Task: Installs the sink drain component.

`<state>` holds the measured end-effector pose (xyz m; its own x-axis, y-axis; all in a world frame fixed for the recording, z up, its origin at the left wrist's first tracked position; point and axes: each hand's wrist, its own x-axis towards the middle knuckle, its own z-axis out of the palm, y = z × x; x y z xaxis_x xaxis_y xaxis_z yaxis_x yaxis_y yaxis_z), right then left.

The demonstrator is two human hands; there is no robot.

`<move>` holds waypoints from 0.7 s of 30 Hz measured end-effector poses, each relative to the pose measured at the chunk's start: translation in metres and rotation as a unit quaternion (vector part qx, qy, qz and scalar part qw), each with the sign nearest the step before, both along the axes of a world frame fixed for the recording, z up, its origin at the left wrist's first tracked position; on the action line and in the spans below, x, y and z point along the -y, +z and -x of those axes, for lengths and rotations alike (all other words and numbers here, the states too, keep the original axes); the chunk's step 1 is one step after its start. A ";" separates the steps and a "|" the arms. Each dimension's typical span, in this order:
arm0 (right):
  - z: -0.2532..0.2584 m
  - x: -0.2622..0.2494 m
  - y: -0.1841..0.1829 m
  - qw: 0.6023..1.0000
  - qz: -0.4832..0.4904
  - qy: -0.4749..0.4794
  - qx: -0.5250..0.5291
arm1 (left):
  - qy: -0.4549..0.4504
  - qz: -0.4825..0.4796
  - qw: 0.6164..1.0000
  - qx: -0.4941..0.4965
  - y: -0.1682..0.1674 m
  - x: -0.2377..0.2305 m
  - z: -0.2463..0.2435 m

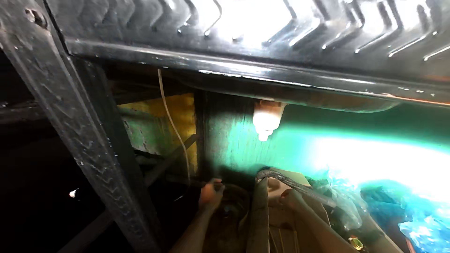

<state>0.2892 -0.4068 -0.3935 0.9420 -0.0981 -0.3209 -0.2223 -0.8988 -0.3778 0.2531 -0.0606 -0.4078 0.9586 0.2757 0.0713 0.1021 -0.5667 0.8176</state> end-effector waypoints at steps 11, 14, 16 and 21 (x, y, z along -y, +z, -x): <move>0.018 0.011 -0.040 0.980 -0.162 -0.044 -0.110 | -0.017 0.043 0.998 0.032 -0.002 0.001 0.000; 0.013 0.004 -0.030 0.979 -0.172 -0.040 -0.098 | -0.012 0.054 0.998 0.031 0.001 0.002 0.000; 0.008 -0.003 -0.020 0.981 -0.168 -0.022 -0.099 | -0.006 0.054 0.998 0.027 0.001 0.002 0.000; 0.007 -0.037 0.065 0.982 -0.093 0.113 -0.121 | -0.005 0.054 0.998 0.023 0.001 0.001 -0.001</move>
